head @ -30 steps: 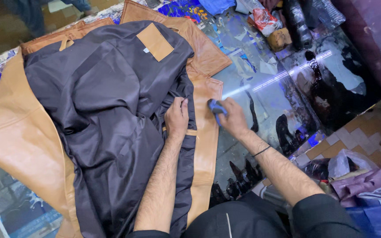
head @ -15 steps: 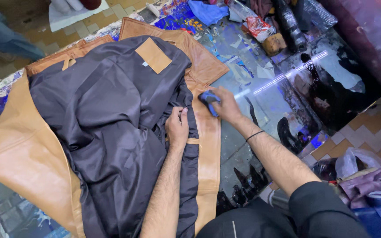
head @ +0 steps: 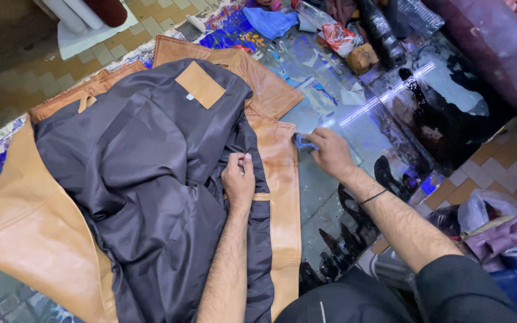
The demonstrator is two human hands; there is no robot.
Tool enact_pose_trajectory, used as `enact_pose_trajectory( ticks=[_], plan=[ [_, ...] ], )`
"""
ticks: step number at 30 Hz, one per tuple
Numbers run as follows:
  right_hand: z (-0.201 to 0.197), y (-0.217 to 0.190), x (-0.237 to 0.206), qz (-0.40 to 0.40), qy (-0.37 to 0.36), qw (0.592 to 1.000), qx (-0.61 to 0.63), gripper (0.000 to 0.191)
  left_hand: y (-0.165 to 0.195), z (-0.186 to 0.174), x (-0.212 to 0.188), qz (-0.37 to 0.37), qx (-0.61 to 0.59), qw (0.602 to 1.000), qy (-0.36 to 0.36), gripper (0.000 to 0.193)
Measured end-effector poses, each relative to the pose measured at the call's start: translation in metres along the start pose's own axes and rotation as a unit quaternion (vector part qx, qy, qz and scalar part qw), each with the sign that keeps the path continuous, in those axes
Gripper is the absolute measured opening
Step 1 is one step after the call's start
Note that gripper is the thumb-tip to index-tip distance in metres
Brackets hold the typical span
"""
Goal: The person lays a tan leather jacket lining-down on a glass work table and rubs a blue abrasive sponge along the leather seams and edges, working section by section around the jacket while holding the fabric flat with the other hand.
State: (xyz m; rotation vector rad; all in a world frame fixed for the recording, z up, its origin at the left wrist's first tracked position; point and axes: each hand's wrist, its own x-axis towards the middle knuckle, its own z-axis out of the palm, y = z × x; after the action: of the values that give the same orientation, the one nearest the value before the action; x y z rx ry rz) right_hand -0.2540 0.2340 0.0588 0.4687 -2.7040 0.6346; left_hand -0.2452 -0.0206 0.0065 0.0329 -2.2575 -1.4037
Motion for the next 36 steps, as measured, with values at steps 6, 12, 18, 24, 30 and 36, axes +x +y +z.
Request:
enact_pose_trajectory(
  ticks=[6,12,18,24,30,36],
  plan=[
    [0.016,-0.019,0.029,-0.367,-0.039,0.929,0.024,0.045,0.000,-0.001,0.000,0.014,-0.004,1.000,-0.004,0.019],
    [0.020,-0.005,0.052,-0.213,-0.032,0.976,0.028,0.052,-0.001,-0.001,0.000,-0.001,0.009,1.000,-0.013,0.019],
    [-0.006,0.003,0.015,-0.170,-0.019,0.983,-0.072,0.048,0.008,-0.002,0.004,0.010,0.025,1.000,-0.009,0.018],
    [-0.025,0.001,-0.007,-0.171,-0.030,0.980,-0.101,0.045,0.043,-0.023,-0.014,0.071,0.067,0.995,0.017,0.024],
    [-0.023,-0.012,-0.040,-0.268,-0.030,0.963,-0.030,0.048,0.066,-0.044,-0.041,0.097,0.325,0.941,-0.010,0.041],
    [-0.015,-0.035,-0.057,-0.252,-0.055,0.966,-0.030,0.042,0.052,-0.036,-0.038,0.171,0.263,0.949,-0.042,0.019]
  ],
)
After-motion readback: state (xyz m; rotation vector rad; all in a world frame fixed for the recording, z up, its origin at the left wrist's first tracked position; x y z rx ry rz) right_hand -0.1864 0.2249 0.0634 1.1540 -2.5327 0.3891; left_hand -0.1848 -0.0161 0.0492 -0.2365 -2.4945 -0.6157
